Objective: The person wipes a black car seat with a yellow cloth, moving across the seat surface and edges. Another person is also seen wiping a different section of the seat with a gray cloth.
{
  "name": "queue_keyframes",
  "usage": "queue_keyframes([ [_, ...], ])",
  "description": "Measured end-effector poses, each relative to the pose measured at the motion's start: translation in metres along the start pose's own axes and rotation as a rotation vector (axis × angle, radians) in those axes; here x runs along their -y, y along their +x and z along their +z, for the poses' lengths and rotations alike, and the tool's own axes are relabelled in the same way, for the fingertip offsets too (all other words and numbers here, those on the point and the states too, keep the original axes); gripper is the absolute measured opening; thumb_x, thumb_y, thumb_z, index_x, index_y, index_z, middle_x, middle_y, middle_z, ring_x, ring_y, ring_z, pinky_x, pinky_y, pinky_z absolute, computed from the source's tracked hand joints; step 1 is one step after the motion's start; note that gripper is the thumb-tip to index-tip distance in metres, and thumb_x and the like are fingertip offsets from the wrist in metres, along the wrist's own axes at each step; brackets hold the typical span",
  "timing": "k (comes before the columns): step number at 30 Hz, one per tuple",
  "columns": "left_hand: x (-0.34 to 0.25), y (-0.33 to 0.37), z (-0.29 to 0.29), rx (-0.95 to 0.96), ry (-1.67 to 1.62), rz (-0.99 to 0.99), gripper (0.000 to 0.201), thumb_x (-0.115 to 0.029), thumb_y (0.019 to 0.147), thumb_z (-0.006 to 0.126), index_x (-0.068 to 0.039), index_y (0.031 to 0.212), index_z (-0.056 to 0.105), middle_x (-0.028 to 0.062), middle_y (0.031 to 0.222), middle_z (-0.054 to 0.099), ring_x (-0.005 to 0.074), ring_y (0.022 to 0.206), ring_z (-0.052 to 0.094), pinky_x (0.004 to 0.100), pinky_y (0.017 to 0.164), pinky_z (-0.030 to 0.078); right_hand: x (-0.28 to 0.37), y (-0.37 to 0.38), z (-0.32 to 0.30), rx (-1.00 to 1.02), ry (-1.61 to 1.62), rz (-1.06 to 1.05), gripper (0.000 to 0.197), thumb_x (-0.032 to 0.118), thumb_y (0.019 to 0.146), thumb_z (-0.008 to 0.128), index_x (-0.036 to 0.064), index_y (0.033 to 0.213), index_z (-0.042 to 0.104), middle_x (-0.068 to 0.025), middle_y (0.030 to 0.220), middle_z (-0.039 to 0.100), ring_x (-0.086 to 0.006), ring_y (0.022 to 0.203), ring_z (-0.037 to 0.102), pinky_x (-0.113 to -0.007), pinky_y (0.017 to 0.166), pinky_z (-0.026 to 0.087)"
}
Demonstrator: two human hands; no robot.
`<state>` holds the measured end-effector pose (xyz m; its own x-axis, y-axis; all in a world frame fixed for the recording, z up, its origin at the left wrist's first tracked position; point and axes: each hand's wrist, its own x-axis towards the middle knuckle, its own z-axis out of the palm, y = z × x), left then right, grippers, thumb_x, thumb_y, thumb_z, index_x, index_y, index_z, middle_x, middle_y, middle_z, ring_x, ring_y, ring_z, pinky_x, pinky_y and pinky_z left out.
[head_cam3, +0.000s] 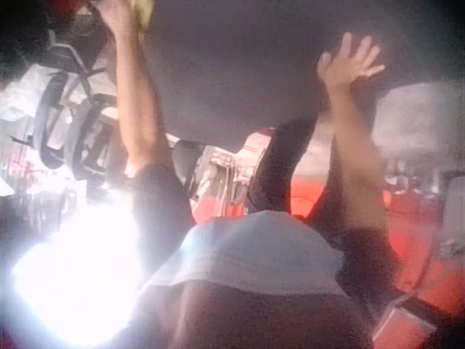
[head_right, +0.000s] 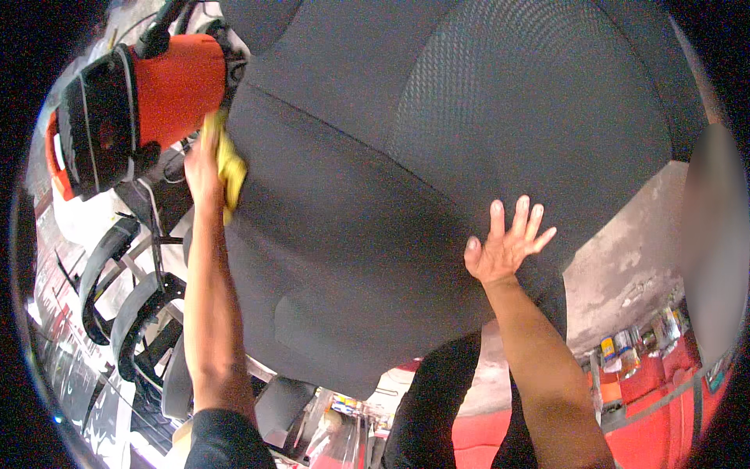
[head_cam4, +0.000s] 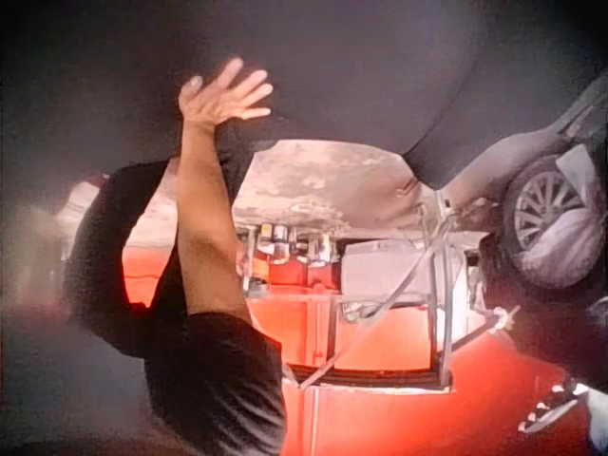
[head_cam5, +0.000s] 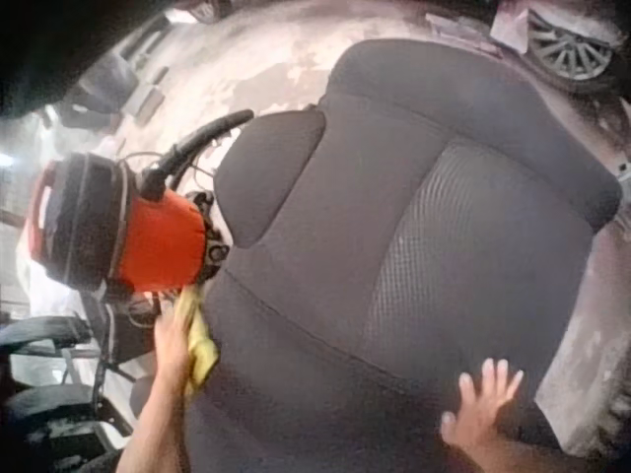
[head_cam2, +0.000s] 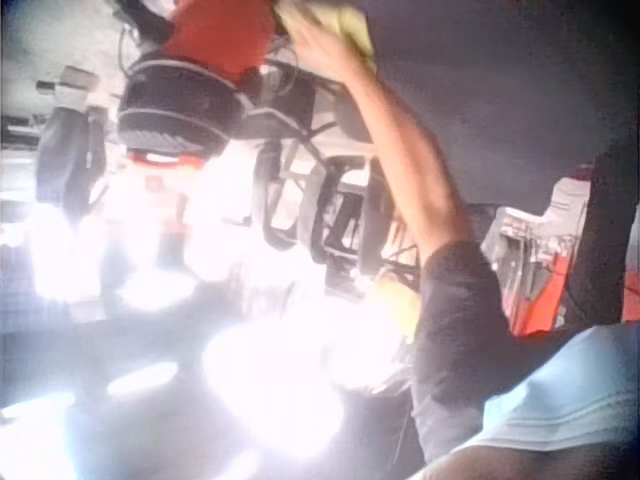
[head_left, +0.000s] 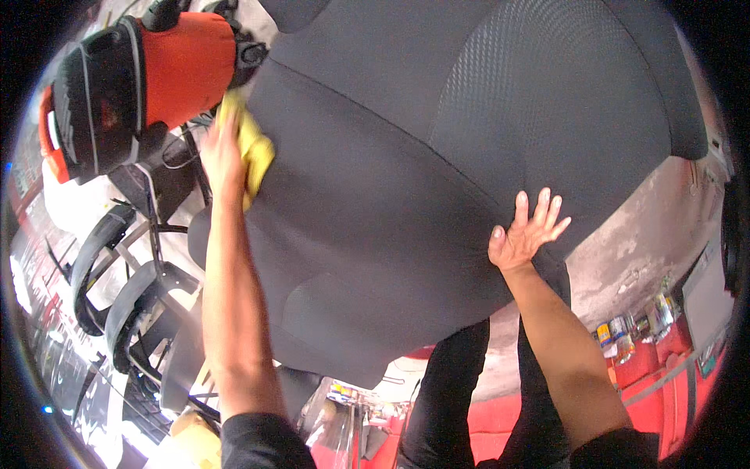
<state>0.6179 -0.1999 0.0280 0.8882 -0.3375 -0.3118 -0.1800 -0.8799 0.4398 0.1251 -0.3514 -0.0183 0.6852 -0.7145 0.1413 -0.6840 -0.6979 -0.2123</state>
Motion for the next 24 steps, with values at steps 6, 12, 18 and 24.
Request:
queue_keyframes([
  [6, -0.126, -0.221, 0.086, 0.217, 0.206, 0.819, 0.02, -0.03, 0.09, 0.066, -0.014, 0.101, 0.07, 0.0078, 0.101, 0.06, 0.0305, 0.101, 0.056, 0.0567, 0.093, 0.042, 0.002, 0.002, 0.003, 0.053, 0.047, 0.023, 0.068, 0.056, 0.097, 0.037, 0.0187, 0.155, 0.04, -0.0231, 0.166, 0.025, -0.05, 0.154, 0.016, -0.073, 0.117, -0.005],
  [12, -0.078, -0.233, 0.077, 0.499, 0.267, 1.245, 0.027, -0.04, 0.08, 0.073, -0.024, 0.102, 0.074, 0.0067, 0.108, 0.061, 0.0323, 0.109, 0.055, 0.0613, 0.098, 0.039, 0.007, 0.008, 0.001, 0.034, 0.008, 0.026, 0.073, 0.065, 0.1, 0.032, 0.0191, 0.155, 0.041, -0.021, 0.166, 0.028, -0.047, 0.154, 0.019, -0.07, 0.119, -0.003],
  [18, 0.076, 0.005, -0.099, -0.124, 0.774, 0.153, 0.026, -0.026, 0.099, 0.054, -0.007, 0.108, 0.07, 0.0214, 0.093, 0.073, 0.0418, 0.084, 0.07, 0.0527, 0.079, 0.056, 0.02, 0.013, -0.004, -0.044, 0.154, -0.001, 0.065, 0.055, 0.104, 0.027, 0.0191, 0.156, 0.042, -0.0212, 0.164, 0.031, -0.0443, 0.155, 0.019, -0.068, 0.12, -0.005],
  [24, -0.04, -0.133, -0.096, 0.167, -0.334, -0.072, 0.034, -0.022, 0.096, 0.064, 0.001, 0.121, 0.07, 0.0141, 0.102, 0.075, 0.021, 0.087, 0.074, 0.0367, 0.08, 0.06, 0.003, 0.004, -0.005, -0.025, 0.083, 0.046, 0.065, 0.057, 0.102, 0.03, 0.021, 0.154, 0.043, -0.0184, 0.166, 0.029, -0.0433, 0.155, 0.019, -0.069, 0.12, -0.004],
])
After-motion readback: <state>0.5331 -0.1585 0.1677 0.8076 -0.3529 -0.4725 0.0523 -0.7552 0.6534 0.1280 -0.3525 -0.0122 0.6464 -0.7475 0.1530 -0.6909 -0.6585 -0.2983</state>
